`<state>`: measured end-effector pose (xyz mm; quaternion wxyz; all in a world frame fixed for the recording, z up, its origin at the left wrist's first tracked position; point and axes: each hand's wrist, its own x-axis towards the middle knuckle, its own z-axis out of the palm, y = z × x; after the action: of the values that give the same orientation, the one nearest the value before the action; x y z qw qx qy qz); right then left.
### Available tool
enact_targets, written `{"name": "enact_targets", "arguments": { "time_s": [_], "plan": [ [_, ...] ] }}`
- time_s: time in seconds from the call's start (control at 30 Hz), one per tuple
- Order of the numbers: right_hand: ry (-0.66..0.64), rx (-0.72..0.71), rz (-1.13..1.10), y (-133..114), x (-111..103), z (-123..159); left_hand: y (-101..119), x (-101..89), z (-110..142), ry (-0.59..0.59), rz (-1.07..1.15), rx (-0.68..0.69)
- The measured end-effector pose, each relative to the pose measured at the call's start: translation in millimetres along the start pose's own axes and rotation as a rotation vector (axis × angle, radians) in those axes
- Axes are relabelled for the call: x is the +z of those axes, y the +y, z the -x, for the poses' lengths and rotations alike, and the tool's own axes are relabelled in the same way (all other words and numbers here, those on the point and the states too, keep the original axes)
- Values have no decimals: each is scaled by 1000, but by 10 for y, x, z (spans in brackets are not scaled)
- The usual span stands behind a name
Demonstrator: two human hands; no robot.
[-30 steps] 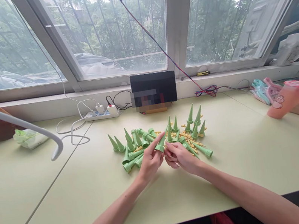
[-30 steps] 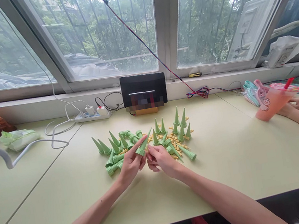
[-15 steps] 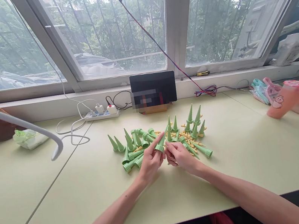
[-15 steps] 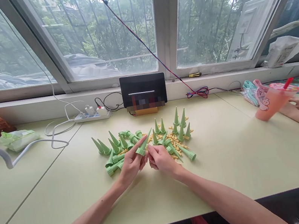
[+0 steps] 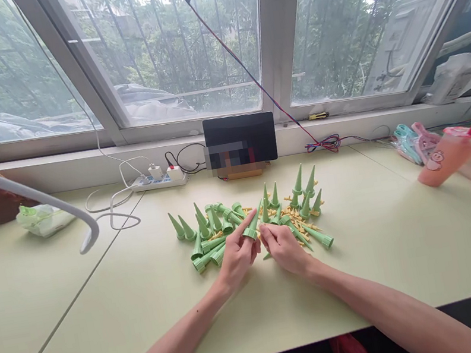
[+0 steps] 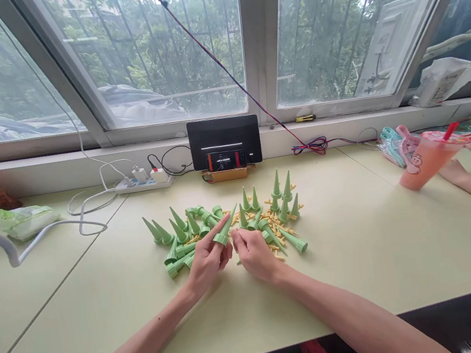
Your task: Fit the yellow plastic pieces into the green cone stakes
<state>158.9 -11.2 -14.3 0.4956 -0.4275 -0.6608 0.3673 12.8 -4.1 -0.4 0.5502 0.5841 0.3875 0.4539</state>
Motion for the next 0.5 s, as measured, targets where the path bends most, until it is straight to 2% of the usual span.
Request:
{"name": "enact_targets", "arguments": {
  "time_s": [0.2, 0.37, 0.5],
  "plan": [
    [29, -100, 76, 56, -21, -6, 49, 18, 11, -1, -6, 7],
    [5, -165, 280, 42, -43, -44, 63, 23, 11, 0, 3, 18],
    [19, -196, 311, 36, -55, -62, 65, 21, 11, -2, -5, 23]
  ]
}}
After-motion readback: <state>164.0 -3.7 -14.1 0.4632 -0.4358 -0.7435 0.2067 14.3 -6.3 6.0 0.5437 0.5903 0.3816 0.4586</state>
